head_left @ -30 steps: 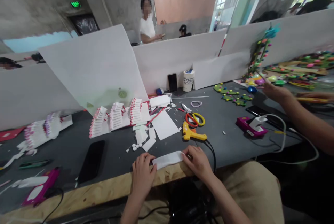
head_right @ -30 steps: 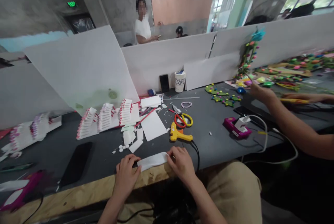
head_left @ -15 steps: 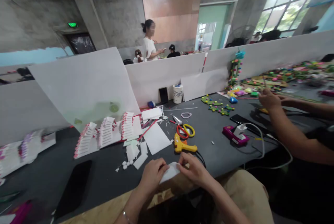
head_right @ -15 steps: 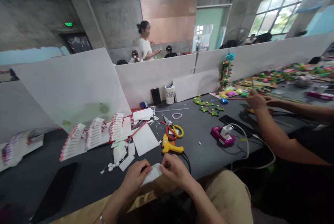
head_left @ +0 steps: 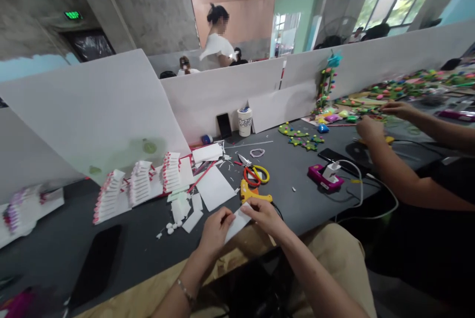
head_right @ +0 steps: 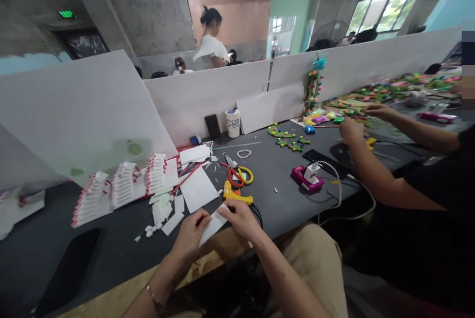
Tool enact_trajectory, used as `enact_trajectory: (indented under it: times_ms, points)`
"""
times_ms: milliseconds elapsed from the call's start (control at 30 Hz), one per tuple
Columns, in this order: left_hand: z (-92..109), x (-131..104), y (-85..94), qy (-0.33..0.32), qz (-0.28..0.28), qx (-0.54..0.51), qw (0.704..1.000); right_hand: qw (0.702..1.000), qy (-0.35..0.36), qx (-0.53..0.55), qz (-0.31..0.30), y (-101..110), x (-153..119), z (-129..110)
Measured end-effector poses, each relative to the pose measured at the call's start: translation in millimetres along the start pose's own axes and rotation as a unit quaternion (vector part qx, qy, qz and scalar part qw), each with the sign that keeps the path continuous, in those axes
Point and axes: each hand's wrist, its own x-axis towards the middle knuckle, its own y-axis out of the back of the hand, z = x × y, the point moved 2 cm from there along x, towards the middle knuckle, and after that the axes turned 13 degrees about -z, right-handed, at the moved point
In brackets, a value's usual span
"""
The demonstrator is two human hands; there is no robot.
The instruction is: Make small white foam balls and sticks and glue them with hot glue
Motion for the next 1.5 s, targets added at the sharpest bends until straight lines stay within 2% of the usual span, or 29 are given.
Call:
enact_trajectory:
  times_ms: [100, 167, 233, 367, 533, 667, 800, 900, 1100, 1233, 1333, 1400, 1500]
  points:
    - [-2.4, 3.8, -1.5, 0.008, -0.042, -0.05, 0.998, 1.0, -0.003, 0.01, 0.006, 6.1, 2.5, -1.7]
    - [-4.3, 7.0, -2.2, 0.016, -0.047, -0.074, 0.996, 0.999, -0.009, 0.027, 0.014, 8.5, 4.4, -1.6]
    - [-4.3, 10.6, -2.8, 0.024, -0.008, -0.096, 0.995, 0.998, -0.017, 0.05, 0.022, 7.5, 5.5, -0.9]
    - [3.4, 16.7, -7.2, 0.024, 0.109, -0.117, 0.987, 0.996, -0.025, 0.075, 0.032, -4.9, 2.8, 0.8]
    - [13.9, 17.4, -17.3, 0.025, 0.165, -0.11, 0.98, 0.995, -0.026, 0.062, 0.071, -16.8, -3.4, 3.4]
    - [12.6, 18.5, -18.9, 0.022, 0.149, -0.153, 0.977, 0.995, -0.025, 0.046, 0.08, -12.5, -5.9, 5.8]
    - [7.2, 26.2, -19.6, 0.024, 0.045, -0.297, 0.954, 0.998, -0.029, 0.021, 0.06, -7.5, -7.3, 8.4]
    - [6.8, 30.9, -21.7, 0.054, 0.016, -0.357, 0.933, 0.998, -0.029, 0.001, 0.051, -6.6, -7.5, 8.6]
    - [10.8, 37.8, -26.2, 0.065, 0.062, -0.45, 0.889, 0.998, -0.047, -0.019, 0.044, -9.8, -8.6, 5.9]
    - [12.5, 42.9, -20.9, 0.057, 0.117, -0.479, 0.868, 0.997, -0.072, -0.03, 0.029, -15.6, -15.3, 5.0]
    - [15.0, 45.8, -15.5, 0.061, 0.138, -0.495, 0.856, 0.995, -0.088, -0.037, 0.02, -21.8, -24.8, 5.7]
    - [16.4, 47.7, -12.5, 0.06, 0.148, -0.506, 0.847, 0.994, -0.108, -0.032, -0.004, -26.1, -33.0, 7.6]
    - [16.5, 49.3, -9.5, 0.046, 0.158, -0.522, 0.837, 0.988, -0.135, -0.024, -0.073, -28.1, -44.9, 10.3]
